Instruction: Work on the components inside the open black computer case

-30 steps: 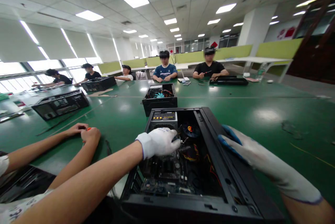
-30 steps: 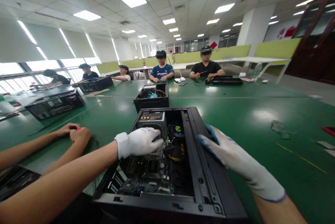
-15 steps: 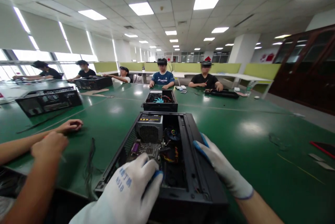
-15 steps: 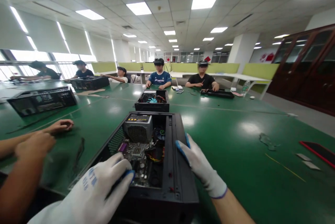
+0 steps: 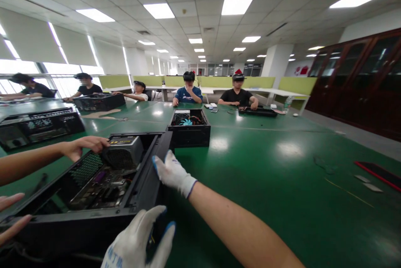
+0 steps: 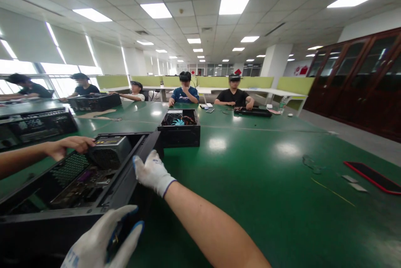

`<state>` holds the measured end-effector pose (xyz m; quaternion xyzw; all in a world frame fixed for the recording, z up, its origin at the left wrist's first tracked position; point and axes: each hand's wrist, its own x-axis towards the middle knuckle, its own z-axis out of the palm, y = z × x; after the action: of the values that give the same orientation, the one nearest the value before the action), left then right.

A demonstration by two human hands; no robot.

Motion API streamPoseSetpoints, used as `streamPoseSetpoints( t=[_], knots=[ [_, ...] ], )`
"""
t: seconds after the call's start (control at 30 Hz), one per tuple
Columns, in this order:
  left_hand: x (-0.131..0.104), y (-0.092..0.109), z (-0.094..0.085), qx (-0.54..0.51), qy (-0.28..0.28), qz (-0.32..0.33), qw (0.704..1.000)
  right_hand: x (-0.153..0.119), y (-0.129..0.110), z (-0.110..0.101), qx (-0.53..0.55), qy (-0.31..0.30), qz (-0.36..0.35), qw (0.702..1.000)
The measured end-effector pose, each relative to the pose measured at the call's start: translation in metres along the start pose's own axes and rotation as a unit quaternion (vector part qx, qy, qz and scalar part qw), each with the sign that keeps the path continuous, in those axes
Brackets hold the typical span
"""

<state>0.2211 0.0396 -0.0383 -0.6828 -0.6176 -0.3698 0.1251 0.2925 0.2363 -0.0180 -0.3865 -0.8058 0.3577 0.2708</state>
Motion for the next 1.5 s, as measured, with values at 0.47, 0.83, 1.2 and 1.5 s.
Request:
streamPoseSetpoints(
  t=[0.47,0.83,1.2,1.5],
  knots=[
    [-0.002,-0.050,0.078,-0.028,-0.016,0.001,0.999,0.021,0.068,-0.052,-0.113,-0.058,0.007,0.992],
    [0.026,-0.015,0.156,-0.044,-0.140,-0.024,0.989,0.095,0.102,-0.140,-0.385,0.050,0.036,0.921],
    [0.029,-0.011,0.158,-0.033,-0.188,-0.046,0.981,0.143,0.107,-0.144,-0.493,0.079,0.044,0.865],
    [0.028,-0.012,0.158,-0.049,-0.158,-0.020,0.986,0.048,0.093,-0.147,-0.493,0.077,-0.011,0.866]
  ],
)
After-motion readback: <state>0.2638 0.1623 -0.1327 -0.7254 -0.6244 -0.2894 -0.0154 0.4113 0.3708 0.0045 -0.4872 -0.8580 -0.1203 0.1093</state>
